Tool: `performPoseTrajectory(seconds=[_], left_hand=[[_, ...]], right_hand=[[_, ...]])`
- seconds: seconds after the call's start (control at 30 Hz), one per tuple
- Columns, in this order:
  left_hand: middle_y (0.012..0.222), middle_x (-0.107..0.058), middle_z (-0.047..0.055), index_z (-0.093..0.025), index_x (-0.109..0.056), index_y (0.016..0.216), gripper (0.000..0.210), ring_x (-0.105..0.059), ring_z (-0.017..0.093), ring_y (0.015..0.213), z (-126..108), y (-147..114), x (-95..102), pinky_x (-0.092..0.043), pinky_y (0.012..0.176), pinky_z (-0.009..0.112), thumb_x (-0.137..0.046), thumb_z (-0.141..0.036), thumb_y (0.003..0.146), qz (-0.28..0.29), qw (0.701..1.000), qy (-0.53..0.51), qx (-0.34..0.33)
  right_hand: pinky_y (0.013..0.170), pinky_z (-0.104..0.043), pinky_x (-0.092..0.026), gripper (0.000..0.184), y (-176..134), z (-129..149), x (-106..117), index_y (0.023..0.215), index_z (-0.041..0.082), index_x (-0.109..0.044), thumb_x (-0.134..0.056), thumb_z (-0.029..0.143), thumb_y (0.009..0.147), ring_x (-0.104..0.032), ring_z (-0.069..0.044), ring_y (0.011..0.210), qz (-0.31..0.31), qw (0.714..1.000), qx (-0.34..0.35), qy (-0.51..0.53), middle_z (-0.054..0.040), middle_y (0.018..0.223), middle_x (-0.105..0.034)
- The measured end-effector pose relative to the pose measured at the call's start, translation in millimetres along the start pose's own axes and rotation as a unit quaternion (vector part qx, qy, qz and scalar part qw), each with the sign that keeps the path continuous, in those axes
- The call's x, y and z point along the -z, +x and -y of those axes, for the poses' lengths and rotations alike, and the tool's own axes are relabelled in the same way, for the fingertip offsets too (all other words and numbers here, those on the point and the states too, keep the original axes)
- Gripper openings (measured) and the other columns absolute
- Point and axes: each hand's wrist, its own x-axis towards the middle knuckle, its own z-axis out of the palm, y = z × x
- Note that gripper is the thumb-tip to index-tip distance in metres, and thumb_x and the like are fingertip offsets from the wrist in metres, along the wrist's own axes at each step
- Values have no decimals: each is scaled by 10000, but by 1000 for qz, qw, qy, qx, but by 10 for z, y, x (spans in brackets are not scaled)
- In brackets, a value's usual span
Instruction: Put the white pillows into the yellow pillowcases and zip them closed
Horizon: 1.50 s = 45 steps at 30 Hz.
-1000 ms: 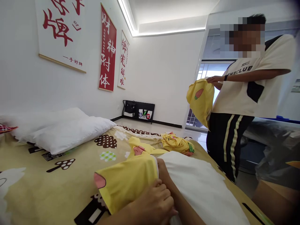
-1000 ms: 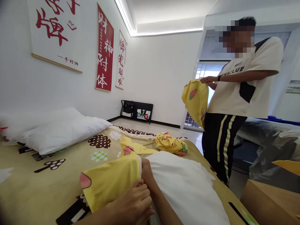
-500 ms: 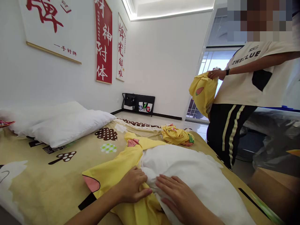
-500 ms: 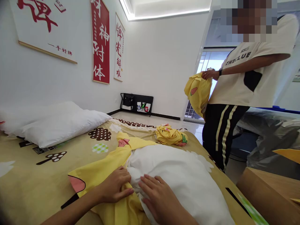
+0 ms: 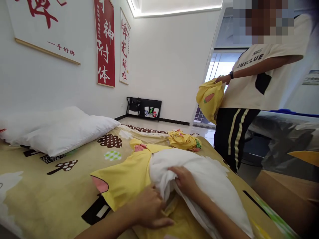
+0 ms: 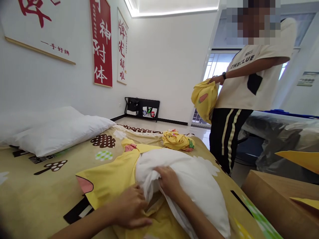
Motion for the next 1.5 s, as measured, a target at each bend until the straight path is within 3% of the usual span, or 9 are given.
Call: performPoseTrajectory(seconds=[0.13, 0.37, 0.53, 0.67, 0.8, 1.0, 1.13, 1.27, 1.5], left_hand=[[755, -653, 34, -160, -562, 851, 208, -582, 182, 684, -288, 157, 62, -379, 713, 340, -567, -367, 831, -38, 997, 32, -67], [775, -663, 15, -181, -522, 861, 151, -605, 174, 671, -273, 145, -48, -383, 641, 327, -507, -328, 890, -20, 998, 4, -57], [851, -663, 32, -183, -526, 854, 178, -616, 186, 778, -220, 7, 35, -416, 744, 330, -547, -360, 853, -22, 999, -44, -4], [1004, -649, 59, -197, -543, 958, 111, -582, 200, 998, -156, -253, 190, -334, 965, 378, -464, -227, 885, -154, 987, -38, 8], [857, -671, 55, -218, -585, 894, 137, -604, 213, 878, 458, -992, 177, -388, 877, 365, -453, -216, 861, -303, 929, 22, 212], [1067, -675, 147, -189, -644, 855, 332, -567, 377, 1092, 1542, -1941, 271, -381, 968, 522, -547, -476, 720, -228, 755, -128, 602], [1141, -682, 86, -215, -687, 943, 408, -572, 305, 1145, 1308, -1649, 278, -428, 988, 410, -600, -560, 744, -138, 708, -517, 461], [955, -734, 70, -196, -684, 908, 369, -667, 296, 940, 938, -1013, 87, -521, 822, 371, -732, -468, 663, -94, 665, -621, 403], [1123, -682, 123, -168, -589, 1080, 592, -657, 283, 970, 990, -781, 122, -531, 808, 363, -813, -399, 582, -267, 621, -625, 389]], right_hand=[[857, -338, -418, 479, 206, 182, -10, 1046, 191, -665, -401, 73, 665, -597, -217, 953, -67, 994, 15, 87, -77, 1044, -702], [739, -282, -402, 285, -244, 61, -502, 690, 197, -671, -429, 81, 594, -601, -166, 722, 130, 978, 88, 139, 5, 710, -677], [796, -314, -378, 302, -310, 118, -315, 739, 193, -652, -425, 85, 572, -598, -188, 827, 183, 969, 103, 129, -31, 803, -683], [831, -315, -360, 398, -304, 222, -60, 847, 213, -677, -408, 62, 595, -597, -180, 872, 196, 968, 98, 122, -20, 869, -698], [893, -307, -338, 521, -399, 212, 211, 988, 261, -679, -401, 23, 618, -595, -164, 940, 202, 964, 93, 147, 14, 985, -705], [969, -342, -333, 604, -445, 260, 456, 1161, 301, -623, -476, 69, 623, -547, -202, 1073, 247, 954, 81, 149, -5, 1151, -646], [1038, -402, -291, 422, -385, 443, 505, 1123, 305, -637, -488, 172, 752, -444, -231, 1189, 263, 952, 61, 147, -27, 1262, -547], [1043, -454, -287, 316, -341, 663, 354, 1053, 268, -642, -442, 238, 810, -456, -230, 1143, 308, 928, 39, 206, -44, 1183, -562], [954, -398, -422, 505, -200, 843, 183, 1113, 220, -606, -644, 449, 665, -573, -237, 975, 190, 799, -133, 555, -46, 1072, -644]])
